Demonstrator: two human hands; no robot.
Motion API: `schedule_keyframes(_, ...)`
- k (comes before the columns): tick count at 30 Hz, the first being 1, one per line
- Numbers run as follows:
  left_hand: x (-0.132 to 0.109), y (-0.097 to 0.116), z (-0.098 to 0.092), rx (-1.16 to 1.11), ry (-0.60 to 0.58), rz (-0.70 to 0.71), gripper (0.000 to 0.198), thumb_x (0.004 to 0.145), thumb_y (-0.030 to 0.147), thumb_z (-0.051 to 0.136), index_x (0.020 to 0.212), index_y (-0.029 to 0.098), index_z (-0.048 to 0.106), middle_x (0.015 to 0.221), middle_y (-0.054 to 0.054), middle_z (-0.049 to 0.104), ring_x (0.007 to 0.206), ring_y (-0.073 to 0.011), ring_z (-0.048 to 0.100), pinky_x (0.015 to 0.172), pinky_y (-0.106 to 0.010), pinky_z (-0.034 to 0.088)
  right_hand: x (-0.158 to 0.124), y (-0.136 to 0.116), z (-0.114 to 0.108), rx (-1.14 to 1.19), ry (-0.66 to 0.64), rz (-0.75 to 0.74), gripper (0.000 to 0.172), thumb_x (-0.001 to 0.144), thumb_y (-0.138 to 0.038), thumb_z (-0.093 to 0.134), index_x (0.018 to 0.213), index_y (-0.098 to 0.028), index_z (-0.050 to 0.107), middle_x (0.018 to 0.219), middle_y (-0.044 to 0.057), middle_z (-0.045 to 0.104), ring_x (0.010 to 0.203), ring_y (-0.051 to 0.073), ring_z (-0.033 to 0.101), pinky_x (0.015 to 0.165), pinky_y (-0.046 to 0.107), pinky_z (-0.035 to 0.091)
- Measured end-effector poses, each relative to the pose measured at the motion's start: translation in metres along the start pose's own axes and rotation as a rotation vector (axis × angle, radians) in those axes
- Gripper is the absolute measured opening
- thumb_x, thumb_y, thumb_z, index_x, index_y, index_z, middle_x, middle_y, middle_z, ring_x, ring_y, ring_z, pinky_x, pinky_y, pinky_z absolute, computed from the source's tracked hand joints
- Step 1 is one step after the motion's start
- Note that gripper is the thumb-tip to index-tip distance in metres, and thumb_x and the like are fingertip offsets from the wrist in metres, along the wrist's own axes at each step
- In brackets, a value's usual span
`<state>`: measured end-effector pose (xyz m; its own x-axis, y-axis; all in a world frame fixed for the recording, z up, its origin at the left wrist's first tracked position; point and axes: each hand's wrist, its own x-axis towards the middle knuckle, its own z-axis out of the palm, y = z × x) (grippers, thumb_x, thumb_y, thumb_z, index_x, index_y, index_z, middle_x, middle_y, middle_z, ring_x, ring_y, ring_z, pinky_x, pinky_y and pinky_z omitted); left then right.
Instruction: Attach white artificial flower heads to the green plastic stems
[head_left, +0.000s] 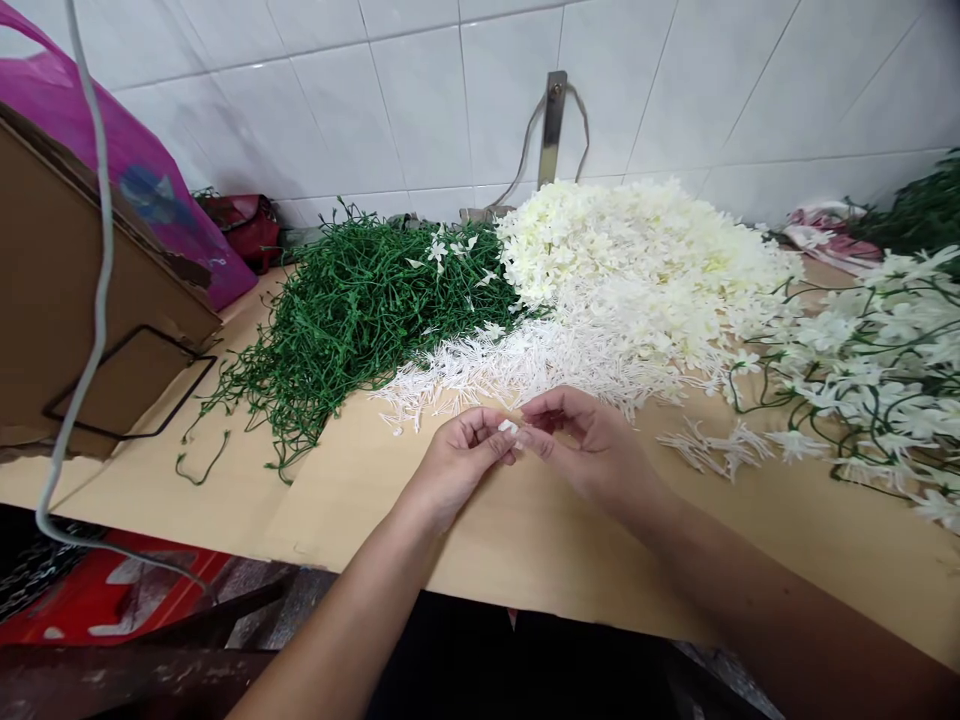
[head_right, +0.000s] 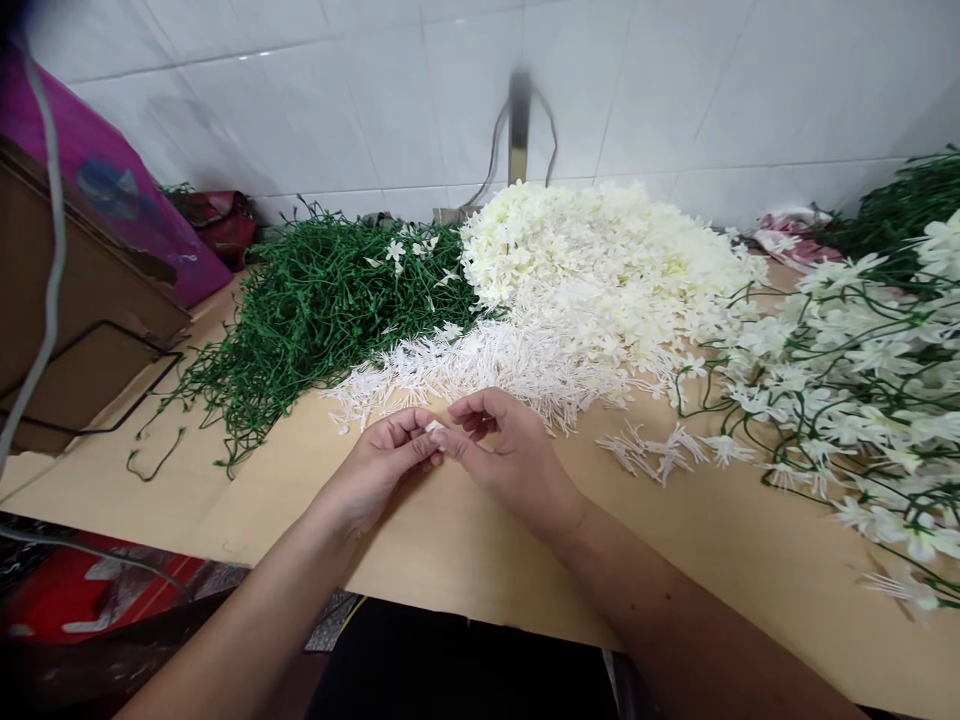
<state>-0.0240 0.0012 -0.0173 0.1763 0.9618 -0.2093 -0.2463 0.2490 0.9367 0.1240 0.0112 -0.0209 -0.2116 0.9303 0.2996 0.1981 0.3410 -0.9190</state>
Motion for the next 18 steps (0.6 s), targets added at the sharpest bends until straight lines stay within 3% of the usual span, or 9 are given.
schedule_keyframes(7,0.0016,-0.0029,-0.0008,-0.019,-0.02,0.003,0.029,0.059,0.035,0.073,0.066,0.013,0.056,0.055,0.003,0.054,0.054,-0.0063,0.046,0.055,-0.02,0.034,0.002,-0.0061,-0.0019,0.215,-0.171,0.143,0.02,0.077,-0.037,0.057,0.073,-0.017,0.056,0.064,0.0,0.058,0.063,0.012,0.057,0.062,0.027,0.05)
schedule_keyframes(11,0.0023,-0.0059,0.0006,-0.001,0.04,0.033,0.028,0.059,0.033,0.073,0.067,0.014,0.054,0.059,0.004,0.054,0.056,-0.006,0.046,0.057,-0.02,0.034,-0.0006,-0.0076,0.0035,0.108,-0.107,0.164,0.025,0.065,-0.034,0.069,0.077,-0.017,0.055,0.073,0.002,0.058,0.065,0.012,0.056,0.061,0.028,0.048)
schedule_keyframes(18,-0.0024,-0.0036,0.0014,-0.057,-0.001,-0.035,0.028,0.06,0.035,0.072,0.07,0.014,0.057,0.062,0.001,0.057,0.058,-0.0075,0.048,0.058,-0.02,0.035,0.0049,-0.0023,-0.0014,0.229,-0.149,0.205,0.024,0.073,-0.04,0.061,0.075,-0.016,0.056,0.062,-0.001,0.057,0.058,0.01,0.054,0.058,0.026,0.047)
